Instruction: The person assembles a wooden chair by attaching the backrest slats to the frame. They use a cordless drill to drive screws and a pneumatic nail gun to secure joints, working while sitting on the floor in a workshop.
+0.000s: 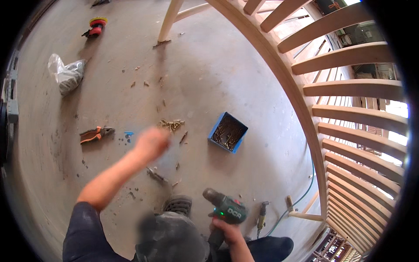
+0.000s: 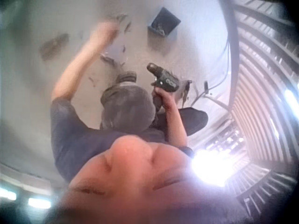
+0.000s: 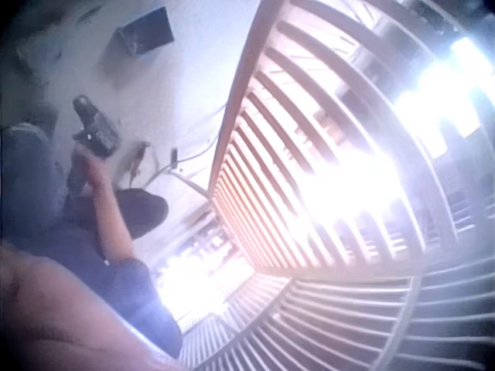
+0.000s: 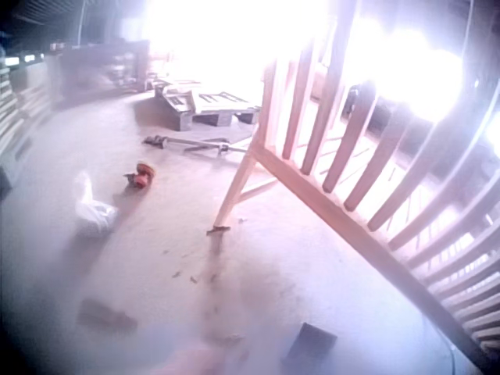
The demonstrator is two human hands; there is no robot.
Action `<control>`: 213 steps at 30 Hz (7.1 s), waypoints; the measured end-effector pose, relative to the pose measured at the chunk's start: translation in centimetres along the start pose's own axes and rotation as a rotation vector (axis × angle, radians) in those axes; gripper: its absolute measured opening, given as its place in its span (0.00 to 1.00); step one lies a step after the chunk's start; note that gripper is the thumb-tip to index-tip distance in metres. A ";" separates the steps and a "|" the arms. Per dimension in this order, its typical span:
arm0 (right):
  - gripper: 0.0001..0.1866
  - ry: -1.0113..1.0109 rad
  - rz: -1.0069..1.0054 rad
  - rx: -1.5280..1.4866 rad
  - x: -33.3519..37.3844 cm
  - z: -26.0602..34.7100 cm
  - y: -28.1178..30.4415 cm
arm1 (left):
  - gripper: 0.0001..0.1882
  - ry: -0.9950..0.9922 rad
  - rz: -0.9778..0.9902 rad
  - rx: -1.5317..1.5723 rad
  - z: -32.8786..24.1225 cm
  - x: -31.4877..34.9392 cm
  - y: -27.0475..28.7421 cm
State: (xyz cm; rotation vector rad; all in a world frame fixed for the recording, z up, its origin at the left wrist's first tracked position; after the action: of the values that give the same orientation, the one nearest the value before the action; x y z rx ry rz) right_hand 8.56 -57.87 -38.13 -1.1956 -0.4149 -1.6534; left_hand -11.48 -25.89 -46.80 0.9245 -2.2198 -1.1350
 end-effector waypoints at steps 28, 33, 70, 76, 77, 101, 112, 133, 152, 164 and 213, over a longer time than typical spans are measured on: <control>0.20 0.641 0.122 -0.422 8.5 6.9 5.8 | 0.04 -0.320 0.567 1.303 -25.8 -7.1 5.3; 0.20 0.720 0.236 -0.312 13.3 6.2 9.0 | 0.05 -0.379 0.518 1.083 -34.6 -3.8 6.8; 0.14 1.020 1.395 -0.644 49.7 1.4 28.0 | 0.24 -1.122 0.210 1.407 -94.4 19.2 3.1; 0.13 1.129 1.228 -0.718 50.7 1.2 30.2 | 0.24 -1.064 0.335 1.488 -96.6 18.4 0.2; 0.13 1.145 1.193 -0.734 50.5 1.0 30.7 | 0.24 -1.042 0.365 1.488 -97.1 18.3 -0.4; 0.45 1.173 -0.744 0.356 48.7 7.1 46.9 | 0.36 -0.642 0.669 0.953 -93.1 11.2 -18.3; 0.42 1.137 -0.869 0.444 50.2 10.6 47.7 | 0.29 -0.726 0.593 0.977 -95.6 7.6 -19.4; 0.37 1.082 -1.453 0.954 55.1 14.2 44.3 | 0.12 -0.515 0.898 1.452 -96.1 5.3 -19.8; 0.19 1.718 -1.700 0.524 73.3 19.9 53.1 | 0.20 -0.323 0.949 1.710 -97.6 4.3 -19.8; 0.17 1.582 -1.557 0.414 77.5 29.5 56.5 | 0.12 -0.371 0.864 1.550 -98.3 4.0 -20.0; 0.20 1.910 0.000 0.591 67.4 32.4 59.9 | 0.13 0.232 0.922 1.637 -97.9 7.1 -18.6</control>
State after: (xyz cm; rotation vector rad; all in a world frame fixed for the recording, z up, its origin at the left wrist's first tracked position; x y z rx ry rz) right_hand 76.72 -94.96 18.06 0.9734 0.3401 -1.7298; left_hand 55.69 -89.16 -8.43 0.2475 -2.5164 1.3071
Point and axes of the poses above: each hand's wrist, its own x-axis away from the middle knuckle, its own y-axis out of the back of the hand, z = x × y, the point moved 7 cm from there along -x, towards the middle knuckle, and after that the axes turned 7 degrees about z, right-handed, at the moved point
